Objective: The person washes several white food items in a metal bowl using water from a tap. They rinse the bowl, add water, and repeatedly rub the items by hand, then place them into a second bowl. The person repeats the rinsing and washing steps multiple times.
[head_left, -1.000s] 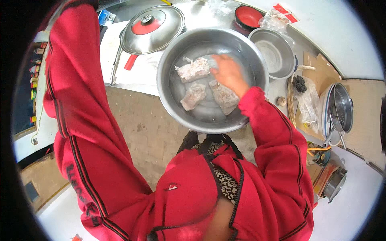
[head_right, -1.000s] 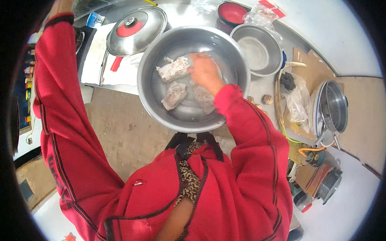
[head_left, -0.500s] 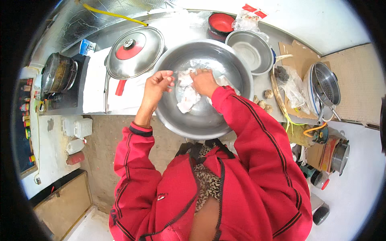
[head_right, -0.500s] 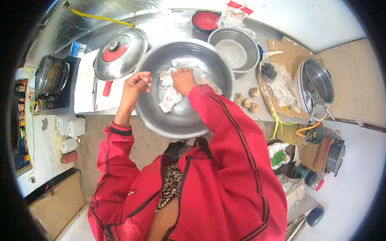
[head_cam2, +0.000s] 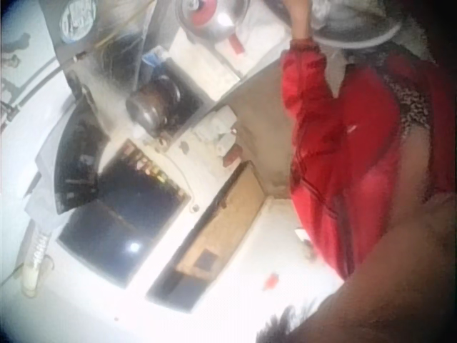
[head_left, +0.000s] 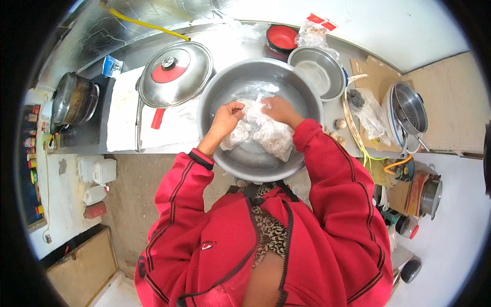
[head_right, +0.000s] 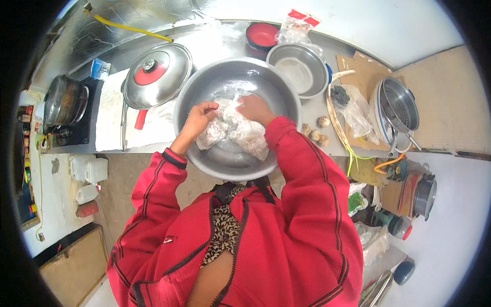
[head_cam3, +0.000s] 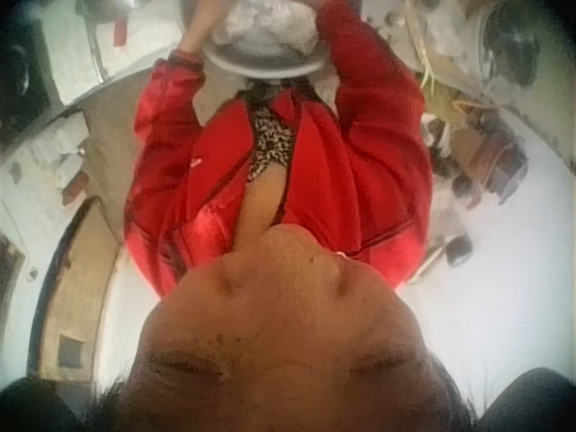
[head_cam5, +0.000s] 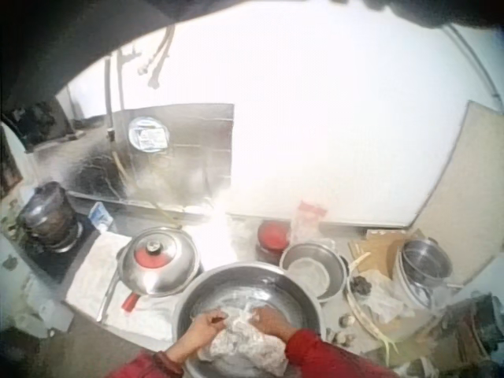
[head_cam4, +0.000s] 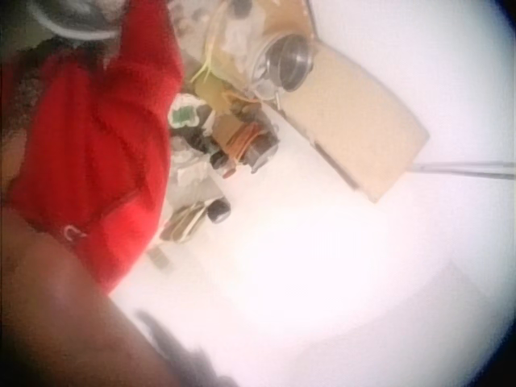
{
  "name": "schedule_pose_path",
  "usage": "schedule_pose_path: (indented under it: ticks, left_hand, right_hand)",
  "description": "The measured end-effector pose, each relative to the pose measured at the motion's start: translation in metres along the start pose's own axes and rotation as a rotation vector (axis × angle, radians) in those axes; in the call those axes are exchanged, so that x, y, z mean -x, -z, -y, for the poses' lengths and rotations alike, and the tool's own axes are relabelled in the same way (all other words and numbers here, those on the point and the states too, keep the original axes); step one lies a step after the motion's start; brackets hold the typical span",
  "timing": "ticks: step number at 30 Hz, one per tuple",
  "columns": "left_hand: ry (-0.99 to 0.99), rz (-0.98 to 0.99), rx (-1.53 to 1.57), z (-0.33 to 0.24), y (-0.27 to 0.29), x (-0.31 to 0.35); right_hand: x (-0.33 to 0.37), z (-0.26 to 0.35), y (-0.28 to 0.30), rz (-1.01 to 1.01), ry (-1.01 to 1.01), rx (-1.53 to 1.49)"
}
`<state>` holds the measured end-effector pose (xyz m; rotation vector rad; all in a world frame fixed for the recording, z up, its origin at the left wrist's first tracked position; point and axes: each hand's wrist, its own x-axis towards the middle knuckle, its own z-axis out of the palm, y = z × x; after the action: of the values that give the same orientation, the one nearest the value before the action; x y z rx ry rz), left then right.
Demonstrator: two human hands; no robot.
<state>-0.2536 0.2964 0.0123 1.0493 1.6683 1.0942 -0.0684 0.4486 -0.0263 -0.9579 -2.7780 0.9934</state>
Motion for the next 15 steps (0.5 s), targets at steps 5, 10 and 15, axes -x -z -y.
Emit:
schedule_pose_path:
  ticks: [5,10,15]
  left_hand:
    - [0.173,0.002,0.422,-0.022,-0.010,-0.021]
    - [0.295,-0.107,0.960,-0.032,-0.055,-0.065]
    - [0.332,-0.206,1.107,-0.024,-0.127,-0.116]
  right_hand:
    - [0.001,-0.030,0.032,-0.233,-0.149,-0.596]
    - [0.015,-0.037,0.024,-0.616,-0.540,-1.521]
    - [0.009,-0.055,-0.004,-0.911,-0.622,-1.268]
